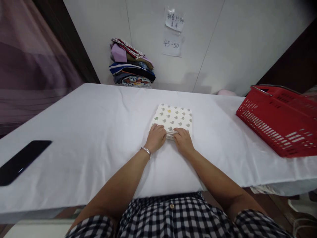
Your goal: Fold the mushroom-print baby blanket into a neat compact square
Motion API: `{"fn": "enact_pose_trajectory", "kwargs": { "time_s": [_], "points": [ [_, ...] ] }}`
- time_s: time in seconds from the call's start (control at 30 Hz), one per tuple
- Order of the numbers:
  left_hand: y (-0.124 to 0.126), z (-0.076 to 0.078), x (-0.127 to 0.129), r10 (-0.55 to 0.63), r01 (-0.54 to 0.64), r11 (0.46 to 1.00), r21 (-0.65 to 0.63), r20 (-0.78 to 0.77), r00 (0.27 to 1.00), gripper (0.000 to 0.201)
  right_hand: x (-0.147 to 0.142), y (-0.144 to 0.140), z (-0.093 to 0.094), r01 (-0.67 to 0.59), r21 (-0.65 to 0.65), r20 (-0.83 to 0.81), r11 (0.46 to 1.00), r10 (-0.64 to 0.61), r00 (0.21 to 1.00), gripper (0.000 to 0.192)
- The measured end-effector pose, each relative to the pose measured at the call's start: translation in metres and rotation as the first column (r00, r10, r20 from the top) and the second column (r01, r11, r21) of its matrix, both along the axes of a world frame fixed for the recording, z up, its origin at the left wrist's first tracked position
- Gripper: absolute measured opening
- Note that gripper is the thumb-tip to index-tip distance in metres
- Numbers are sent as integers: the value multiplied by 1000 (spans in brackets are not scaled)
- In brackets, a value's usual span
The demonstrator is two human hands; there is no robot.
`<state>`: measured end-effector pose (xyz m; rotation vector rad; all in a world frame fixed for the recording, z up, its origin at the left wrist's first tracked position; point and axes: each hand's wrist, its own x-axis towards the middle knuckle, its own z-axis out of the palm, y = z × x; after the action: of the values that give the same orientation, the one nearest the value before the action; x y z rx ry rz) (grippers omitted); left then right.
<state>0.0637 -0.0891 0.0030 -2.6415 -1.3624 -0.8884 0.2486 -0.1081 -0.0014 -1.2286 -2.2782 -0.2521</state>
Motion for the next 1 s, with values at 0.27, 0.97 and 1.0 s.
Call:
{"fn": "enact_pose_trajectory", "kwargs": {
  "time_s": [0.27,0.97,1.0],
  "points": [
    [0,-1,0,3,-3,1000,-4,-6,1000,11,-2,0,-2,-9,-59,16,998,10,1000,26],
    [-3,0,1,-16,16,1000,9,19,1000,19,9,53,32,-161,-423,-194,892,84,977,34],
    [-3,0,1,-14,14,1000,8,19,1000,19,10,61,31,-134,-429,-138,893,81,987,37]
  ]
}}
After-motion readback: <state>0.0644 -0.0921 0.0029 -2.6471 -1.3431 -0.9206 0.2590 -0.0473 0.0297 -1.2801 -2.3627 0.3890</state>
